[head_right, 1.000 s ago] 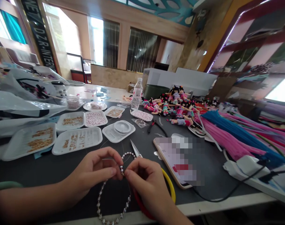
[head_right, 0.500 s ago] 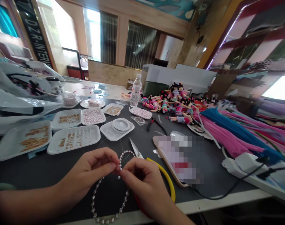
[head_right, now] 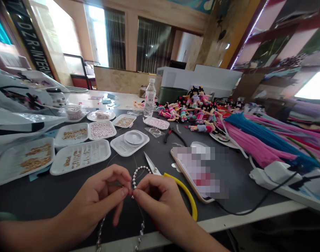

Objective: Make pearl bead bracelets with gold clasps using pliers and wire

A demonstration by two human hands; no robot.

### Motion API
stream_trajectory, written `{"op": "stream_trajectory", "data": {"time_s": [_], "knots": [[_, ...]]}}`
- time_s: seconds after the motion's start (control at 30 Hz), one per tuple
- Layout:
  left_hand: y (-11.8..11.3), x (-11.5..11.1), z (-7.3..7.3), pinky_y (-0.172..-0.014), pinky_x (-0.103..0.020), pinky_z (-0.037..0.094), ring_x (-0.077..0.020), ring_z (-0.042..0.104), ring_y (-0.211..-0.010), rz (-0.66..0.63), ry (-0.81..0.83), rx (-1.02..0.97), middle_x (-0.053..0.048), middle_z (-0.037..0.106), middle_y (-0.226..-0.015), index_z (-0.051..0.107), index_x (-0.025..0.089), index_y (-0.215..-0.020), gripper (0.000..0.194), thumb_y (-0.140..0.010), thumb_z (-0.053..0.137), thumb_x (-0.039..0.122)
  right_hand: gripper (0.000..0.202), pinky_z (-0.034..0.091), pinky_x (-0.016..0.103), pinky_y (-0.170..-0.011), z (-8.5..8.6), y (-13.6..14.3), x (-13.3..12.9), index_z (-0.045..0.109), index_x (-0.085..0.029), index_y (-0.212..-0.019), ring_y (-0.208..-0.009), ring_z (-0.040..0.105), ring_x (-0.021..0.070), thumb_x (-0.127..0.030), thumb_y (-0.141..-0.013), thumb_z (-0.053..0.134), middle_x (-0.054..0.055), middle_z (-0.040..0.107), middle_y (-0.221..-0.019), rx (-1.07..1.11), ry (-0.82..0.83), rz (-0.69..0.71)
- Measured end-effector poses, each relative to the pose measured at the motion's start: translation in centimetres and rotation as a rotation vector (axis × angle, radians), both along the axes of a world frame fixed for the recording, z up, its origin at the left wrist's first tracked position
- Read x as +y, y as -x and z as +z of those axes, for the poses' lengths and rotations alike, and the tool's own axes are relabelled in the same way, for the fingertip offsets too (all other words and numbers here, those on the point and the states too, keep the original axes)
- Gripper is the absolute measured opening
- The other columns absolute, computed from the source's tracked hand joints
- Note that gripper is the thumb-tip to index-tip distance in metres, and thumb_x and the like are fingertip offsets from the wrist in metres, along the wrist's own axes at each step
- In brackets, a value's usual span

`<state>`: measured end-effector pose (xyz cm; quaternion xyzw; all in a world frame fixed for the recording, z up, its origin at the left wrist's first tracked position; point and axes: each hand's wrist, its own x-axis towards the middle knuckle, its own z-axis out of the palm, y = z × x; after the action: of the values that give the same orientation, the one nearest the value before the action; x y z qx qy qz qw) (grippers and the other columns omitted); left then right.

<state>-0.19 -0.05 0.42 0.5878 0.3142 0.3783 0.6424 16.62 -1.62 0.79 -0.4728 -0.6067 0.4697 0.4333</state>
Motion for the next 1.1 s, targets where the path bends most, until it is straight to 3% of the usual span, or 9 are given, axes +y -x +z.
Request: {"op": "stream_trajectory", "data": {"time_s": [0.27, 0.47, 0.7, 1.1], "knots": [[0.0, -0.03, -0.04, -0.043, -0.015, 0.037, -0.0028, 0.053, -0.044, 0.005, -0.008, 0.017, 0.002, 0.055, -0.084, 0.051, 0.02, -0.093, 0.008, -0.086, 0.053, 0.02, 0.021, 0.029, 0.022, -0.047, -0.26, -0.25, -0.24, 0.057, -0.017, -0.063, -0.051, 0.037, 0.0083, -0.03, -0.078, 0.063, -0.005, 0.046, -0.055, -0.018, 0.012, 0.042], [0.23, -0.14, 0.4, -0.045, -0.016, 0.04, -0.0046, 0.054, -0.049, 0.01, -0.118, 0.141, 0.003, 0.054, -0.079, 0.052, 0.02, -0.09, 0.004, -0.087, 0.05, 0.018, 0.02, 0.031, 0.022, -0.048, -0.27, -0.25, -0.19, 0.058, -0.017, -0.064, -0.051, 0.04, 0.0085, -0.029, -0.079, 0.062, -0.005, 0.048, -0.055, -0.014, 0.016, 0.063], [0.56, -0.4, -0.21, -0.045, -0.017, 0.042, -0.0068, 0.055, -0.052, 0.007, -0.204, 0.215, 0.001, 0.056, -0.081, 0.052, 0.022, -0.092, 0.005, -0.088, 0.049, 0.021, 0.018, 0.032, 0.022, -0.048, -0.4, -0.25, -0.26, 0.059, -0.017, -0.064, -0.052, 0.041, 0.0089, -0.028, -0.078, 0.063, -0.004, 0.05, -0.055, -0.008, 0.037, 0.068], [0.59, -0.37, 0.68, -0.049, -0.017, 0.041, -0.0088, 0.055, -0.055, 0.072, -0.516, 0.439, 0.003, 0.057, -0.068, 0.053, 0.022, -0.087, 0.005, -0.085, 0.049, 0.02, 0.017, 0.032, 0.021, -0.048, -0.15, -0.11, -0.36, 0.058, -0.017, -0.062, -0.052, 0.041, 0.0087, -0.026, -0.076, 0.062, -0.004, 0.05, -0.055, -0.04, 0.017, 0.06]]}}
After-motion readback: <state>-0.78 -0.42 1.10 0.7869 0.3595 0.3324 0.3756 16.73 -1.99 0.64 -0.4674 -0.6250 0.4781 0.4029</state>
